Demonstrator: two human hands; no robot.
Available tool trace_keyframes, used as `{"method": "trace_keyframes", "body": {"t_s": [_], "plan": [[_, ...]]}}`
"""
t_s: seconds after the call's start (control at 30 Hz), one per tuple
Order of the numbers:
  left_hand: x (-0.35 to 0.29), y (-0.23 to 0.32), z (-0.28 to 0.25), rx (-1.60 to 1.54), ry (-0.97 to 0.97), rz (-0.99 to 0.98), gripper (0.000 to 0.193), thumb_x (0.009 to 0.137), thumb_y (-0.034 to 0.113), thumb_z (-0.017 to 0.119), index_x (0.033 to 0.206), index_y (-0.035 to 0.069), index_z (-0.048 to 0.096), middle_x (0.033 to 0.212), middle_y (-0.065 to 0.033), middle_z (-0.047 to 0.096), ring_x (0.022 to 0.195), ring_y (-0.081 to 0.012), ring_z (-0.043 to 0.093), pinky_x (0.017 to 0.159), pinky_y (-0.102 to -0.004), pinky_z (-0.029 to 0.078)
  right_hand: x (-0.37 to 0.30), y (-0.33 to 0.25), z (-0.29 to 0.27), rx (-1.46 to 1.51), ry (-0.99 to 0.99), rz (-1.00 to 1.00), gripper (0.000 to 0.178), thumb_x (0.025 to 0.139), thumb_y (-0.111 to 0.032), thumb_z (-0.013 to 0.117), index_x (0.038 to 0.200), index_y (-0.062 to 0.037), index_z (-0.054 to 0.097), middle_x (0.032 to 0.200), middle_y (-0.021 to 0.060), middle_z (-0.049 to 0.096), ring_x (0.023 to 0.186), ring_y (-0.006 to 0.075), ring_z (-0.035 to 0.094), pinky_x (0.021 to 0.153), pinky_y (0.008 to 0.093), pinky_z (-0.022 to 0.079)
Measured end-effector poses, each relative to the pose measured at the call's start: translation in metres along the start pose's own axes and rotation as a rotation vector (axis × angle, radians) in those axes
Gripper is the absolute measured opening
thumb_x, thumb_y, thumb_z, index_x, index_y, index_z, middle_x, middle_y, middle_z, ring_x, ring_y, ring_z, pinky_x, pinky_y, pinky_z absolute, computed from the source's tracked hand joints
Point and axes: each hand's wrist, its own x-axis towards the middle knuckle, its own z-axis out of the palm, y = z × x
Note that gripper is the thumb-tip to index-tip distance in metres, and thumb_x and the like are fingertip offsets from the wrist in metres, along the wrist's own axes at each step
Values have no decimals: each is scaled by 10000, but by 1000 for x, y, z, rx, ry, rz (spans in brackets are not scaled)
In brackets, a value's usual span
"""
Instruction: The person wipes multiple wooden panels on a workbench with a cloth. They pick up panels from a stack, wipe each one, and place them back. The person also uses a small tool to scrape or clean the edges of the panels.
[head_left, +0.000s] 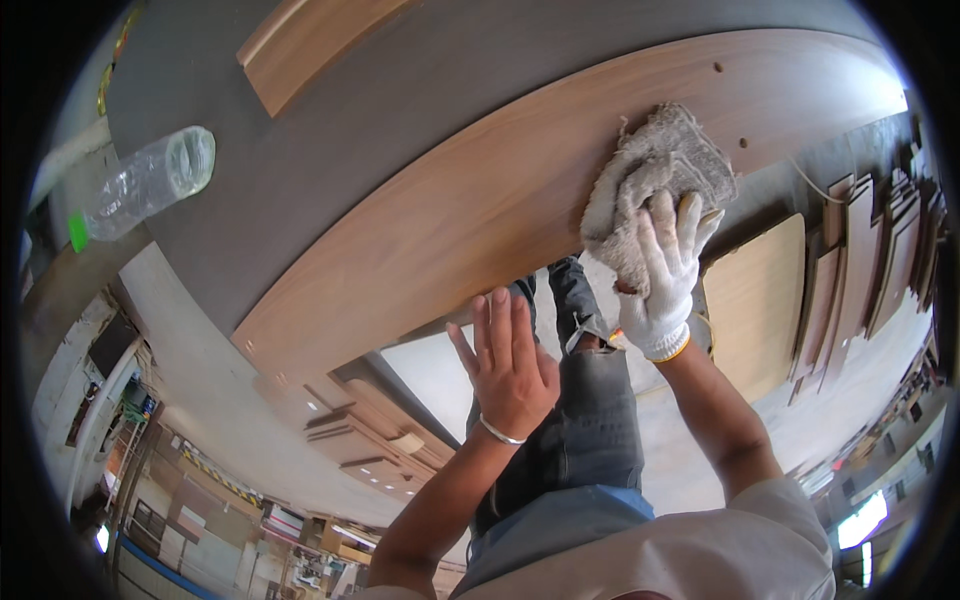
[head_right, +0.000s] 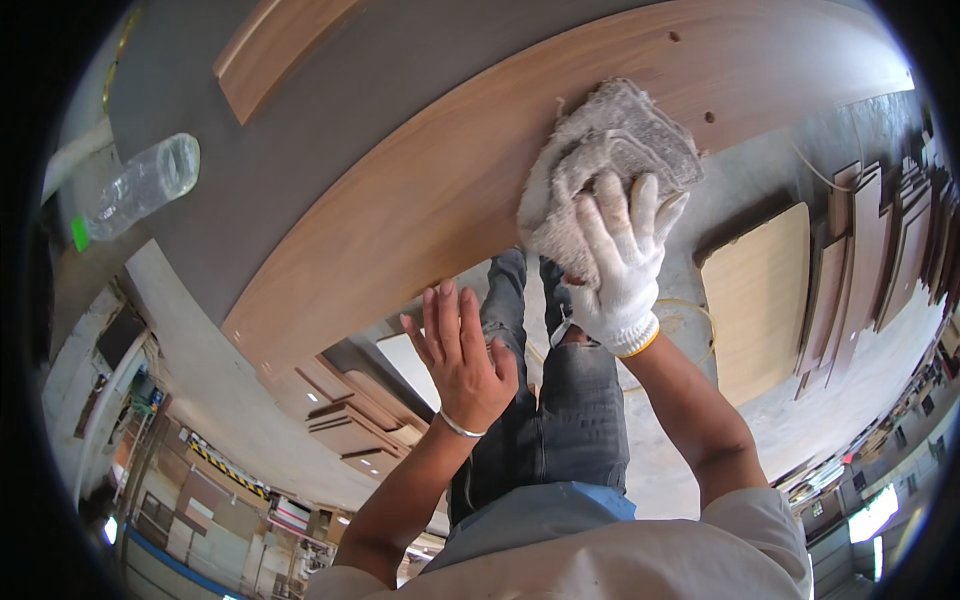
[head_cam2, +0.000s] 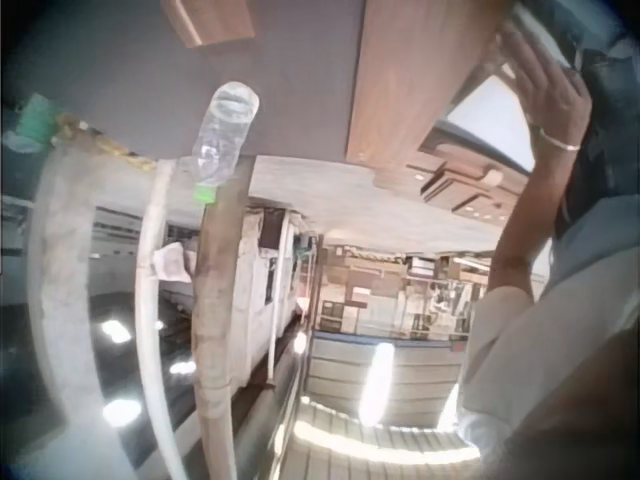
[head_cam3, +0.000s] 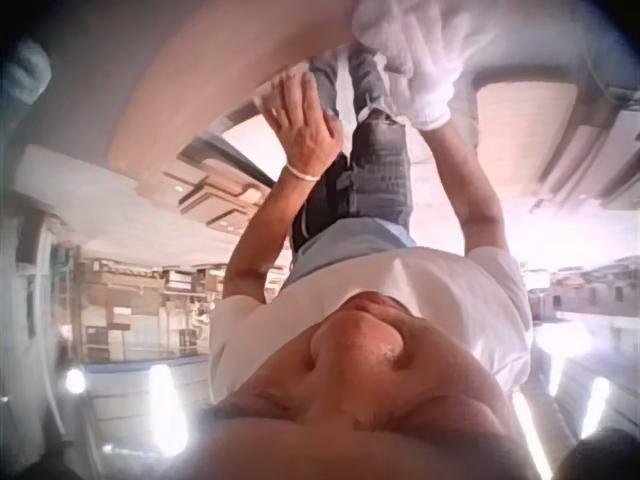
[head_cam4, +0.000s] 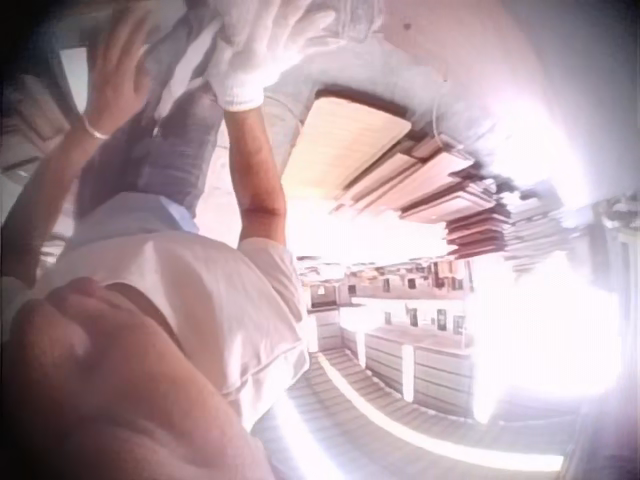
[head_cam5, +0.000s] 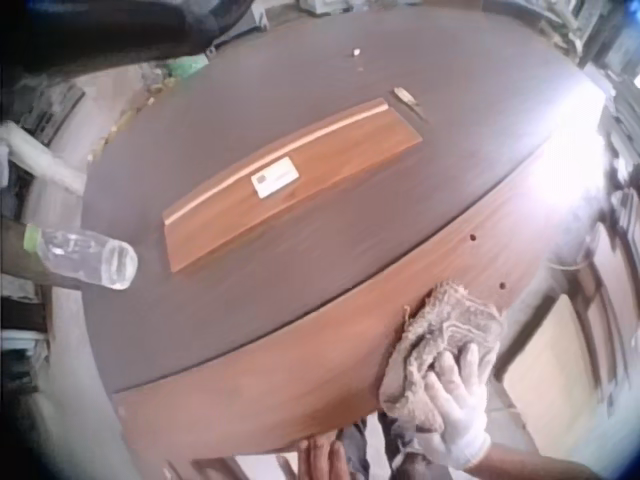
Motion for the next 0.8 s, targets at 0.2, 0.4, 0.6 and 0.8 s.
{"method": "trace_keyframes", "body": {"t_s": [0.2, 0.4, 0.6, 0.8], "plan": [[-11, -16, -11, -67, 45, -109, 692, 836, 181, 604, 1467, -64, 461, 1623, -254, 361, 1535, -481, 284, 1247, -684, 101, -1, -64, 18, 61, -200, -95, 580, 784, -323, 714, 1300, -58, 718, 1463, 162, 606, 1502, 481, 369, 1233, 727, 1], [-24, -59, -25, -12, 39, -234, 802, 822, 154, 600, 1566, -54, 384, 1683, -248, 297, 1578, -475, 210, 1257, -657, 65, 47, -93, 11, 46, -289, -243, 516, 742, -142, 727, 1256, -129, 765, 1433, 61, 656, 1510, 361, 419, 1265, 683, -14], [-28, -61, -15, -37, 58, -183, 839, 835, 134, 621, 1601, -54, 334, 1704, -270, 252, 1595, -473, 169, 1268, -641, 34, 138, -19, -13, -280, -29, -108, 593, 816, -85, 663, 1407, -135, 656, 1489, 111, 609, 1489, 413, 415, 1275, 652, 48], [-11, -23, -4, -210, 76, -182, 842, 803, 118, 649, 1570, -73, 357, 1697, -289, 227, 1594, -482, 144, 1249, -684, 96, 146, -10, -12, -318, -57, -179, 586, 859, -139, 667, 1438, -63, 619, 1525, 152, 567, 1489, 430, 396, 1289, 591, 140]]}}
